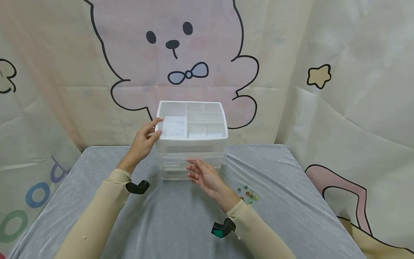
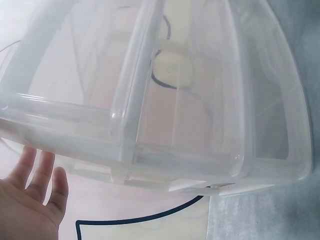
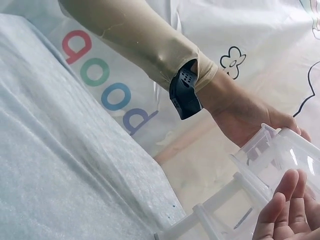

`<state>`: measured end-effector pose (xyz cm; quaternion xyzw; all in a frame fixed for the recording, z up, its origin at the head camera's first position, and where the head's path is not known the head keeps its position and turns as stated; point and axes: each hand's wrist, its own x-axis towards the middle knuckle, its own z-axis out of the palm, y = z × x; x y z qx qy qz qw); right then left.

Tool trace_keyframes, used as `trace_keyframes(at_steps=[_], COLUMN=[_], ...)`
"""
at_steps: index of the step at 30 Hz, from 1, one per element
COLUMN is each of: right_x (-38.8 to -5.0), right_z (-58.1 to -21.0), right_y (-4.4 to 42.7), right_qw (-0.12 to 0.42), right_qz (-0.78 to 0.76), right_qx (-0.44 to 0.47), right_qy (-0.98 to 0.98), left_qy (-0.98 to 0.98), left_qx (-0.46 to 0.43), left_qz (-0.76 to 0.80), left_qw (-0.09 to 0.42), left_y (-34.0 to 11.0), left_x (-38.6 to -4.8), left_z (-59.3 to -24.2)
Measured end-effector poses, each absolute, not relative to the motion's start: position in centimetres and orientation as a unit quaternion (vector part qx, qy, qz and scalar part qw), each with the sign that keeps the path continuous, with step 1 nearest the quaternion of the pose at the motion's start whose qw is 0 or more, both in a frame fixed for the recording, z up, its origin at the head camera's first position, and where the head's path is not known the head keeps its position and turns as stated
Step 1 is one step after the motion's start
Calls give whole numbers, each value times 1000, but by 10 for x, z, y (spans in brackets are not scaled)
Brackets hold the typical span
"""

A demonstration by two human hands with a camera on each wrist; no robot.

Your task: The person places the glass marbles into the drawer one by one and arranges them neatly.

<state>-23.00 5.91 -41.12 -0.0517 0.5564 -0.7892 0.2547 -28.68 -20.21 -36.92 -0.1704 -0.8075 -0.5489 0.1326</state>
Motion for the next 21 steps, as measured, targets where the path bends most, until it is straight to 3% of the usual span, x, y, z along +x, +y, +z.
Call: trace_keyframes(at_steps=[21], right_x=[-219], right_z=[-412], right_y=[60], right_qw=[254], right_qz=[-790], right_qx=[-51], right_qy=[555], left_qy=[-801], left_qx=[-170], left_qz=[-562], left_qw=[120], left_y=[-201], left_x=[-287], left_z=[-367])
